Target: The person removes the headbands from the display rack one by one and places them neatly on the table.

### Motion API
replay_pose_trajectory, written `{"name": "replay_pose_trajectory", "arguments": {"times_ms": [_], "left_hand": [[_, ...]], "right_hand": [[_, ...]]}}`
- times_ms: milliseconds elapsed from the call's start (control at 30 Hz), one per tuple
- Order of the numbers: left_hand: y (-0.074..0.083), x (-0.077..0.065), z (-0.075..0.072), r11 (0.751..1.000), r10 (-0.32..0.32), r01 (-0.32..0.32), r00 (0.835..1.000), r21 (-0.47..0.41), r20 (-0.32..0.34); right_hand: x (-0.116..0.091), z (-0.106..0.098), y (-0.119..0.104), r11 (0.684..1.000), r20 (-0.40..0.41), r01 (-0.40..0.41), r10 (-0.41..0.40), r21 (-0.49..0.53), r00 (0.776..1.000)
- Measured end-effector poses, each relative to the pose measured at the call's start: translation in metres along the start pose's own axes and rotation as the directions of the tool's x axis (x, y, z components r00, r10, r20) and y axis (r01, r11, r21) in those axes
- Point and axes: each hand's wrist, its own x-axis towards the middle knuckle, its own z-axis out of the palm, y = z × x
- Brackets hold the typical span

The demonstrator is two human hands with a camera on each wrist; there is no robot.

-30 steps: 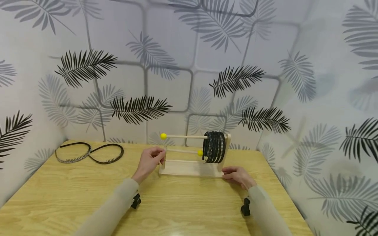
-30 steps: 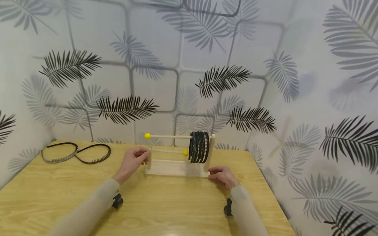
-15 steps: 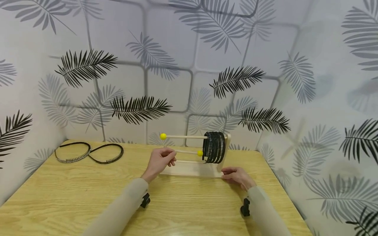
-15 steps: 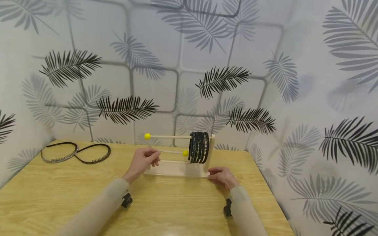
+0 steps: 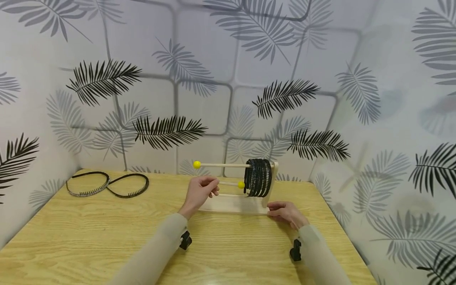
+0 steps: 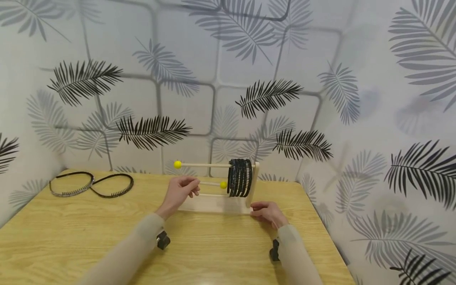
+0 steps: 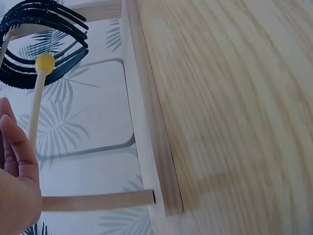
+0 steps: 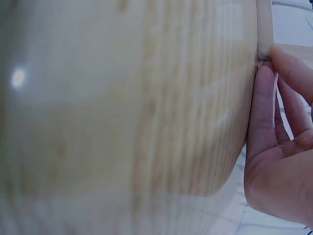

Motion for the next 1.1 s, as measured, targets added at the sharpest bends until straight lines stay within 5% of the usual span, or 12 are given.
{"name": "replay_pose_trajectory", "arguments": {"times_ms": [400, 1100], "left_hand": [[0.003, 0.001, 0.024, 1.000, -0.013, 0.013, 1.000, -0.022, 0.001], [0.008, 0.001, 0.055, 0.999, 0.008, -0.012, 0.990, 0.030, 0.138]], "right_hand": [[0.000, 0.002, 0.002, 1.000, -0.001, 0.002, -0.002, -0.007, 1.000], [-0.002, 0.000, -0.001, 0.997, 0.018, 0.014, -0.013, -0.079, 1.000]]}}
